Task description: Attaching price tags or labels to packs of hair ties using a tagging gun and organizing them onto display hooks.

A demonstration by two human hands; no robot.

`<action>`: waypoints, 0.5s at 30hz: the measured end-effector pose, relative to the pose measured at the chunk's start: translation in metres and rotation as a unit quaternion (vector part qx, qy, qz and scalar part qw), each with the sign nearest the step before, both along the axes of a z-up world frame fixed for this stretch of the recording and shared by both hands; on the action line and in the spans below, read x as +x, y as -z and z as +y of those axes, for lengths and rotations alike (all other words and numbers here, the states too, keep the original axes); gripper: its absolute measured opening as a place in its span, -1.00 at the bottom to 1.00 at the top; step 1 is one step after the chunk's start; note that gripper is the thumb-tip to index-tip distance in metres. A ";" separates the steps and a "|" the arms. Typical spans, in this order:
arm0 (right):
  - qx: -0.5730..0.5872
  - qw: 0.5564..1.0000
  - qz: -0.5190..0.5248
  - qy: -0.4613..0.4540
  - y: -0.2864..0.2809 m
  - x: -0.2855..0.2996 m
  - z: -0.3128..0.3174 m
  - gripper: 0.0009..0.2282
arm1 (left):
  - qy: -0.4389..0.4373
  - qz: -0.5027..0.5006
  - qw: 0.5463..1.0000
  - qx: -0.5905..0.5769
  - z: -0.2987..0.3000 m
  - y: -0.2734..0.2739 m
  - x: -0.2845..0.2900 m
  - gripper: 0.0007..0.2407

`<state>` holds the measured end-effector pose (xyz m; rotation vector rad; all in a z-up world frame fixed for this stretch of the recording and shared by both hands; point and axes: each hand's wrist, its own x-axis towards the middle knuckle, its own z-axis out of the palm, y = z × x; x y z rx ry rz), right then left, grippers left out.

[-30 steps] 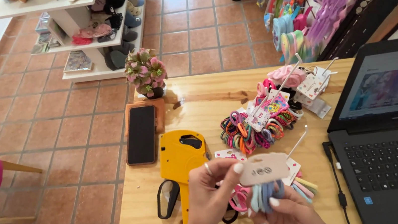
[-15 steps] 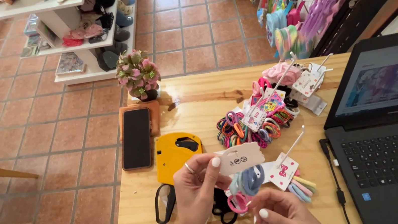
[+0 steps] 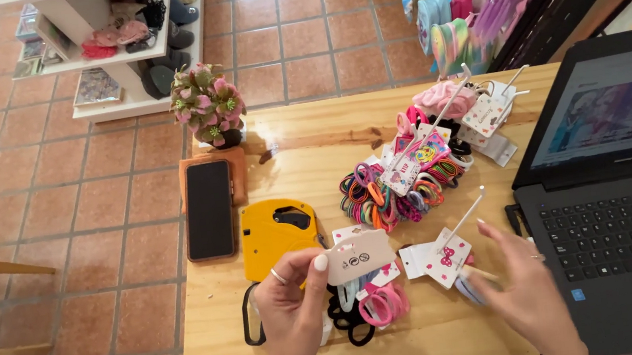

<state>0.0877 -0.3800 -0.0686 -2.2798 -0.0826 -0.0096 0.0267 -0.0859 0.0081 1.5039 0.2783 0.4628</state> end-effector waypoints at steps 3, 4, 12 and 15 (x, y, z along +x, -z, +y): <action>-0.201 0.972 0.071 -0.102 0.048 0.009 -0.005 0.10 | 0.014 -0.001 0.999 -0.040 -0.003 0.008 -0.002 -0.86; -0.244 0.964 0.059 -0.086 0.052 0.009 0.002 0.14 | 0.017 -0.002 0.999 -0.045 -0.003 0.009 -0.002 -0.86; -0.158 0.986 0.028 -0.050 0.023 0.001 0.014 -0.03 | 0.026 -0.006 0.999 -0.021 -0.005 0.007 0.001 -0.87; -0.087 0.995 0.027 -0.041 -0.001 -0.001 0.017 -0.06 | 0.023 0.004 1.000 -0.009 -0.006 0.005 0.000 -0.87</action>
